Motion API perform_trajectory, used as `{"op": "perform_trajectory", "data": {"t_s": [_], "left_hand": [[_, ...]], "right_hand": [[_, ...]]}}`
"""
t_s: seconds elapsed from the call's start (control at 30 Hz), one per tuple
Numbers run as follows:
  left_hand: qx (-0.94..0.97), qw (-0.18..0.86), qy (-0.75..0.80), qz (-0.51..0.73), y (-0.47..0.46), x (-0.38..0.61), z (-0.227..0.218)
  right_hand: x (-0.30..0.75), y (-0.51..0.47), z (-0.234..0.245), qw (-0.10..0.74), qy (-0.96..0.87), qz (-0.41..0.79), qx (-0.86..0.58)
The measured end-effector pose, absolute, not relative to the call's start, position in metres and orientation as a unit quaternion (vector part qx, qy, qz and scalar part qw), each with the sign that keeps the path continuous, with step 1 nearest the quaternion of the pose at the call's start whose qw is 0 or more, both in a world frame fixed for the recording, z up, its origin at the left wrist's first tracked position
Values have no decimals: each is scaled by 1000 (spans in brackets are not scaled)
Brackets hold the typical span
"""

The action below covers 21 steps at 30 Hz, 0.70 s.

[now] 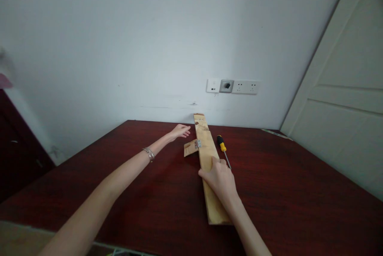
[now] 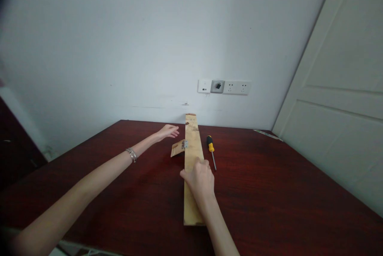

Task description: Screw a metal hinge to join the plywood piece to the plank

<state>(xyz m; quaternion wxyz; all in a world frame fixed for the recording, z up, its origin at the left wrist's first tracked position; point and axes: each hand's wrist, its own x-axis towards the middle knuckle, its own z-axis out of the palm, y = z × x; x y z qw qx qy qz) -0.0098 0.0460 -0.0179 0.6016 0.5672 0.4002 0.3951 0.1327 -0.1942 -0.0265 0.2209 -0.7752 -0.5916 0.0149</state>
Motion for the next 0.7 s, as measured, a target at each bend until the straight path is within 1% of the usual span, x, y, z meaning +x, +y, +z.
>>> {"op": "perform_trajectory", "data": {"t_s": [0.07,0.23,0.3,0.4,0.6,0.7], "left_hand": [[613,577,399,364,36,-26,-14],[801,446,322,239,-2,-51,-16],[838,384,303,244,-15,-55,-21],[852,308,330,266,-25,-57,-27],[868,269,350,228,-22,-51,-33],[865,283,352,216,-17,-51,-32]], "right_hand": [[133,-193,-26,222,-589,16,-777],[133,-193,-24,239,-586,21,-774],[133,-194,-23,243,-587,21,-772],[133,-196,-22,241,-585,25,-774],[131,-198,-21,240,-588,20,-772],[130,-199,-20,234,-588,22,-774]]}}
